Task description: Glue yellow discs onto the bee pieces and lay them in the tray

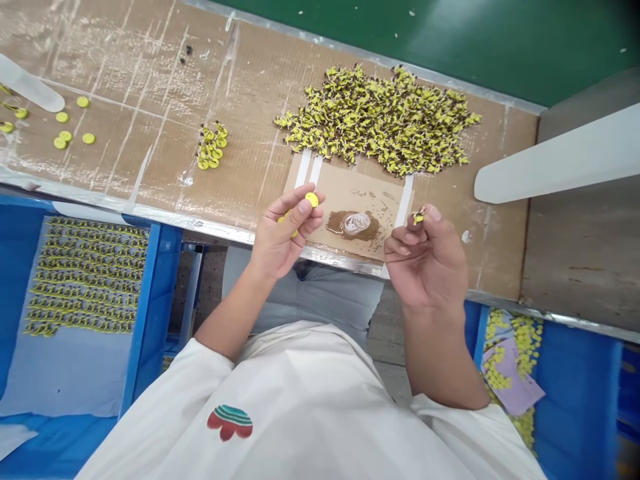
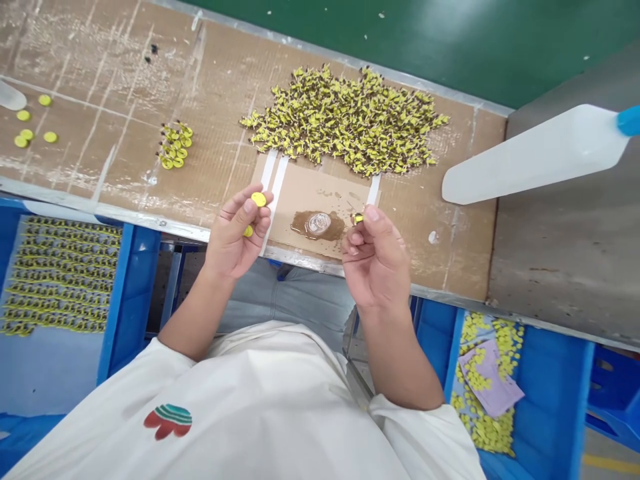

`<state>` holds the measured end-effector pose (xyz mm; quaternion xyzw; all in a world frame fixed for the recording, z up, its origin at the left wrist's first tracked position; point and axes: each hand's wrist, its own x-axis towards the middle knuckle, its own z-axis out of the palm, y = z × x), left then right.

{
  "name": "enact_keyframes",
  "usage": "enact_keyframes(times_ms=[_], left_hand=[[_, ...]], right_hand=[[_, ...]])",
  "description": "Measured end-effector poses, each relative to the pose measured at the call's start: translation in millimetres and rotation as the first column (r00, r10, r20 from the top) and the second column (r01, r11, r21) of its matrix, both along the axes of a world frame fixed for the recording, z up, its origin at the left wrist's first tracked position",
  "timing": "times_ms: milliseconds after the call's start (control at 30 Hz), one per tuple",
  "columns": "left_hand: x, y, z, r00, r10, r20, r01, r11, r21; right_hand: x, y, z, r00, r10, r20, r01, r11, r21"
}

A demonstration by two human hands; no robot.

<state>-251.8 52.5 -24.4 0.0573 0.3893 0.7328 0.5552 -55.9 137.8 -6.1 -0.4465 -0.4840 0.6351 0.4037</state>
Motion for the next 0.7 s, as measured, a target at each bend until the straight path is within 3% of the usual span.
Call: enact_keyframes(times_ms=[133, 300, 433, 533, 600, 700], left_hand=[[23, -7, 8.8, 0.987, -0.142, 0.068, 0.142, 0.99, 0.008], [36, -13, 14.0, 0.961, -0.25, 0.122, 0.247, 0.968, 0.036], [40, -15, 19.7, 0.962, -0.239, 0.132, 0.23, 0.97, 0.078], [43, -17, 22.7, 0.962, -0.237, 0.136, 0.226, 0.97, 0.089], [45, -18, 23.3, 0.96, -0.24, 0.142, 0.227, 0.969, 0.101], [48, -19, 23.0, 0.962, -0.231, 0.147, 0.216, 0.97, 0.113]], right_hand=[[2, -6, 9.7, 0.999, 0.039, -0.03, -0.041, 0.997, -0.06], [-2, -15, 17.5, 0.995, 0.086, 0.044, -0.086, 0.996, -0.005], [-14, -29, 21.1, 0.99, -0.136, -0.041, 0.14, 0.984, 0.109], [-27, -42, 25.7, 0.949, -0.289, -0.122, 0.313, 0.901, 0.299], [-35, -50, 29.1, 0.941, -0.304, -0.146, 0.337, 0.864, 0.375], [-42, -55, 31.3, 0.954, -0.271, -0.132, 0.301, 0.852, 0.429]])
